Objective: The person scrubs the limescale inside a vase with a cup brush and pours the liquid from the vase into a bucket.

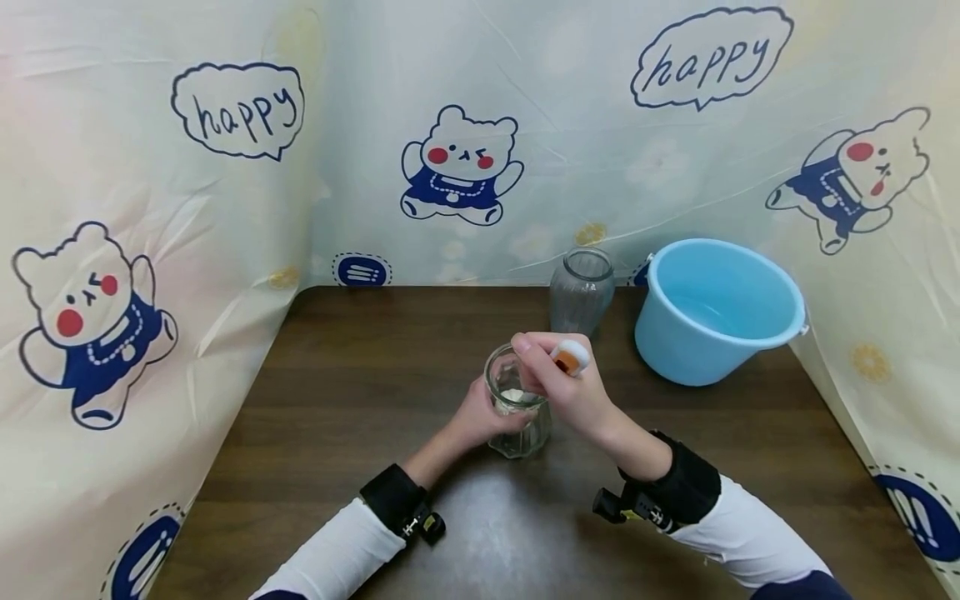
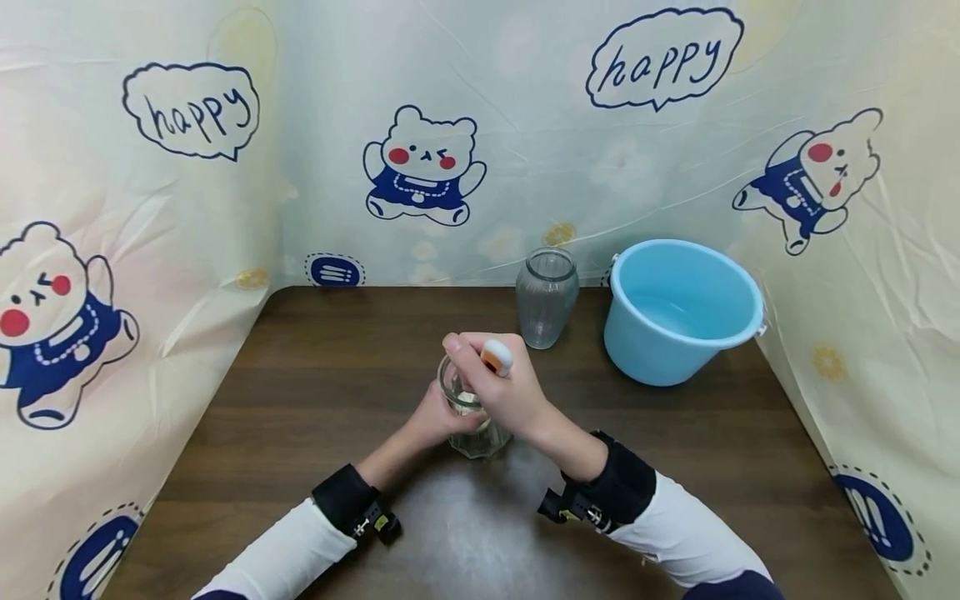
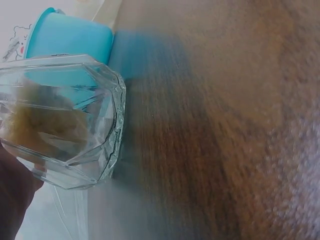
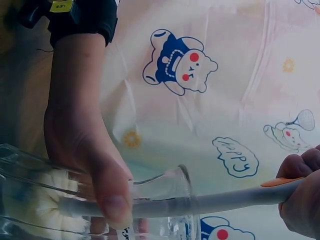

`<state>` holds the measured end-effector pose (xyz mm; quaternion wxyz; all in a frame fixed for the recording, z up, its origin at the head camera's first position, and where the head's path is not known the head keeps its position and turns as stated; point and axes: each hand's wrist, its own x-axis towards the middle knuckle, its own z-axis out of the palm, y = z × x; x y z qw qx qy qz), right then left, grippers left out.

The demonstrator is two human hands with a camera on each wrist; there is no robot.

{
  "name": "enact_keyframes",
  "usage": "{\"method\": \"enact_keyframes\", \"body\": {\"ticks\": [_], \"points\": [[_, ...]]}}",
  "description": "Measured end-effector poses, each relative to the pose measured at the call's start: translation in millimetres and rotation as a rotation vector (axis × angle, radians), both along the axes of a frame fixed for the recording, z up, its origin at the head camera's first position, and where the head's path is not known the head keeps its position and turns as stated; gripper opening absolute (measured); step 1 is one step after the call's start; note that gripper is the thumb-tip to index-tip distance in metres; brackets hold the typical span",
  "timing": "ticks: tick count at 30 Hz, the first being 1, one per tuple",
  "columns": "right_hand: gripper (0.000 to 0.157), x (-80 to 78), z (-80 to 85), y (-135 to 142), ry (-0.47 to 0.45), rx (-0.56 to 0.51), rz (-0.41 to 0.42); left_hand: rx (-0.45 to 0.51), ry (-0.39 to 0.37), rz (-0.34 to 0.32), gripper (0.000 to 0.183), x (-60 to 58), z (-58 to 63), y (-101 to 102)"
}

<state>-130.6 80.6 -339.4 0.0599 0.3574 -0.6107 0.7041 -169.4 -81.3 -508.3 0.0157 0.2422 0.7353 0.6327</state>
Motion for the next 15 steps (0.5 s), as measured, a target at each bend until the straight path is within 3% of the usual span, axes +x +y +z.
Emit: {"method": "enact_keyframes", "body": {"ticks": [8,15], "points": [[0.051,-1.0,-8.1,0.3,-0.019,0.041,-0.024,0.010,-0.011,-0.006,0.078,3.3,-1.1,-0.1],[0.048,-8.5,-15.0,3.0,-0.080,-0.035,0.029,0.002,0.043,0.014,0.076,1.2,-1.8,0.4]]}}
